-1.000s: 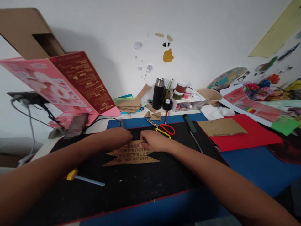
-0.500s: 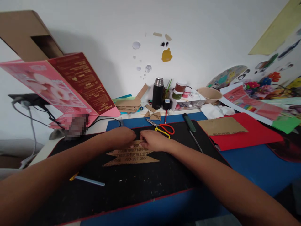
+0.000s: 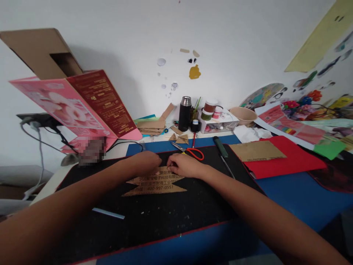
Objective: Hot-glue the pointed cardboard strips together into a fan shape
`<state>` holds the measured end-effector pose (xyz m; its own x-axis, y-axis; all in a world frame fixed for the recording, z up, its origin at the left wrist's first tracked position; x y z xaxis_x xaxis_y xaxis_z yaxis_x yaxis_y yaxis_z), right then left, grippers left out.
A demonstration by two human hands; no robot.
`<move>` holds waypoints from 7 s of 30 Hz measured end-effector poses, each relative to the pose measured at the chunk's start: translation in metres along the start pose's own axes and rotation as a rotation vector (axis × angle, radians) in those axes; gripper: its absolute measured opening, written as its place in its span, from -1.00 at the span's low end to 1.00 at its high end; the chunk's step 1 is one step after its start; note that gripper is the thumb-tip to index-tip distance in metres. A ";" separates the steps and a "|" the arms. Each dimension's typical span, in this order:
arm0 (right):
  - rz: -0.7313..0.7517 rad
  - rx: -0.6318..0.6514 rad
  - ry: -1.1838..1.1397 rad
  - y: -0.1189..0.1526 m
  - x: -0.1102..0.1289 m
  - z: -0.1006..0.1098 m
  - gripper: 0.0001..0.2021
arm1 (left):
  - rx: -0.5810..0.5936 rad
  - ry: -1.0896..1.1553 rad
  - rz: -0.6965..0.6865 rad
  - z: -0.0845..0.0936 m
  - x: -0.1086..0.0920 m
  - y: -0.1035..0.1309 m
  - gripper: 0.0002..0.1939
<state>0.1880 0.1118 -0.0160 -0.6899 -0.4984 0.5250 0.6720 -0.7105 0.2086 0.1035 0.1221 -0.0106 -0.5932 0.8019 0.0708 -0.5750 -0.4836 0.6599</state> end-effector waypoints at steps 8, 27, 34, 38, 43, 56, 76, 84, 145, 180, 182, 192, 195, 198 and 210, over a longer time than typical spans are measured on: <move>0.020 -0.166 0.198 0.025 -0.010 0.013 -0.88 | -0.093 -0.045 -0.003 0.003 -0.008 -0.007 -0.52; -0.072 -0.483 0.137 0.062 -0.041 -0.004 -0.84 | -0.130 -0.069 -0.079 0.011 -0.025 -0.018 -0.69; -0.093 -0.427 0.175 0.060 -0.038 -0.006 -0.81 | -0.118 -0.032 -0.131 0.004 -0.018 -0.018 -0.83; -0.106 -0.416 0.182 0.059 -0.039 -0.007 -0.81 | -0.117 -0.006 -0.155 -0.001 -0.016 -0.010 -0.87; -0.107 -0.415 0.187 0.058 -0.040 -0.008 -0.81 | -0.141 0.070 -0.217 -0.005 -0.013 -0.001 -0.87; -0.112 -0.398 0.164 0.057 -0.040 -0.007 -0.81 | -0.142 0.289 -0.355 -0.015 0.001 0.019 -0.45; 0.006 -0.045 0.312 0.016 0.016 0.004 -0.73 | -0.089 0.378 -0.025 -0.015 0.020 0.000 -0.71; 0.010 0.030 0.314 -0.004 0.019 0.002 -0.81 | -0.150 0.395 -0.066 -0.020 0.021 0.005 -0.75; -0.089 0.077 0.234 -0.002 0.026 -0.008 -0.85 | -0.200 0.282 -0.067 -0.042 0.027 0.026 -0.87; -0.047 -0.010 0.032 0.014 0.010 -0.010 -0.89 | -0.325 0.192 -0.118 -0.028 0.004 0.025 -0.91; -0.022 -0.027 0.033 0.016 0.012 -0.011 -0.89 | -0.343 0.157 -0.106 -0.030 0.001 0.026 -0.92; -0.017 -0.080 0.000 0.021 0.009 -0.015 -0.91 | -0.311 0.174 -0.069 -0.029 0.000 0.030 -0.93; -0.001 -0.077 -0.112 0.024 0.005 -0.011 -0.89 | -0.318 0.172 -0.061 -0.028 -0.001 0.031 -0.94; -0.014 -0.068 -0.226 0.027 -0.001 -0.007 -0.81 | -0.329 0.165 -0.070 -0.030 -0.001 0.031 -0.95; -0.057 -0.053 -0.321 0.027 -0.015 -0.013 -0.83 | -0.341 0.155 -0.080 -0.037 0.000 0.027 -0.94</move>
<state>0.2125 0.0939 -0.0288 -0.6005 -0.2813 0.7485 0.6142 -0.7617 0.2065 0.0675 0.0962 -0.0207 -0.6020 0.7919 -0.1023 -0.7620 -0.5315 0.3698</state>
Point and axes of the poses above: each hand's wrist, its own y-axis away from the middle knuckle, its own z-axis out of the back of the hand, x = y × z, the point moved 9 cm from there along -y, towards the middle knuckle, and after that the axes turned 15 degrees about x, right-handed, at the moved point
